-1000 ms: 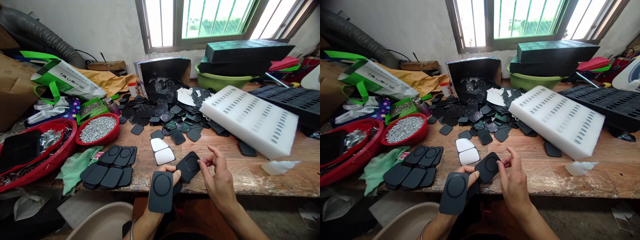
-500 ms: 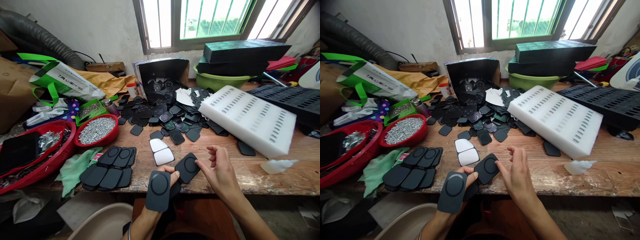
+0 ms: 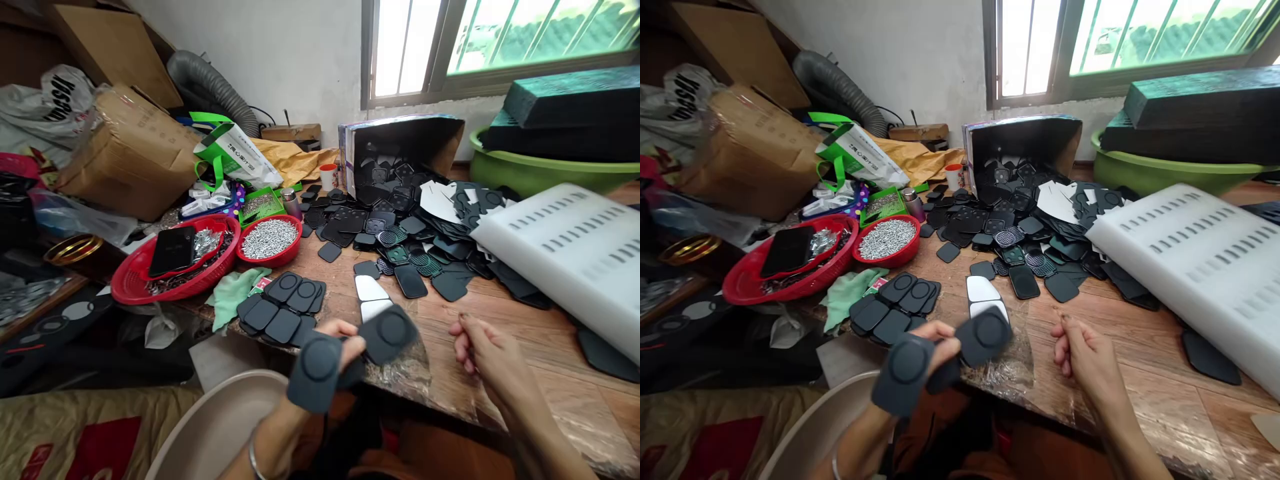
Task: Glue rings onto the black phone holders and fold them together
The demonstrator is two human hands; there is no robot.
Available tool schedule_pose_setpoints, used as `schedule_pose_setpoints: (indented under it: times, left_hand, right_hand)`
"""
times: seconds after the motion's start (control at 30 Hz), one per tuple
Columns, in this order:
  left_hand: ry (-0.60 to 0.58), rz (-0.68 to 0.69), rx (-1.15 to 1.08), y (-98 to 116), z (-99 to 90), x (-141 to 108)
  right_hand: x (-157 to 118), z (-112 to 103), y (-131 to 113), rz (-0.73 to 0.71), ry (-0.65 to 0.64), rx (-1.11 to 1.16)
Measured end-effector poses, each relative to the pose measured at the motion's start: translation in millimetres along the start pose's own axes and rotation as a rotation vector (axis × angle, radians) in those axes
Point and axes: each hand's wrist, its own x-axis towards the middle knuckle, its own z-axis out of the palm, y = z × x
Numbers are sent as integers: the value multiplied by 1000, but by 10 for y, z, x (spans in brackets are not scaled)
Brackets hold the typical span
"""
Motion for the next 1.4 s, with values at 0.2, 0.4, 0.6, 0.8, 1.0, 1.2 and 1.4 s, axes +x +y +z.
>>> schedule_pose_setpoints:
  times: [0.2, 0.4, 0.6, 0.8, 1.0, 1.2, 1.4]
  left_hand:
    - [320, 101, 293, -240, -896, 534]
    - [508, 455, 724, -286, -931, 627]
    - [278, 565, 532, -156, -275, 420]
    - [-53, 524, 320, -202, 79, 178]
    - [-196, 355, 113, -375, 76, 180]
    - [-301, 237, -85, -448, 274, 169]
    - [-282, 241, -98, -432, 411, 74]
  right_hand:
    - [17, 251, -4, -335, -191, -438]
    - [257, 669, 67, -684, -26, -756]
    - [297, 796, 50, -514, -118, -530]
    - [-147, 426, -95, -393, -416, -400]
    - [-517, -231, -185, -232, -670, -720]
    - [-316, -281, -285, -354, -480, -837]
    - [391, 221, -289, -460, 15, -893]
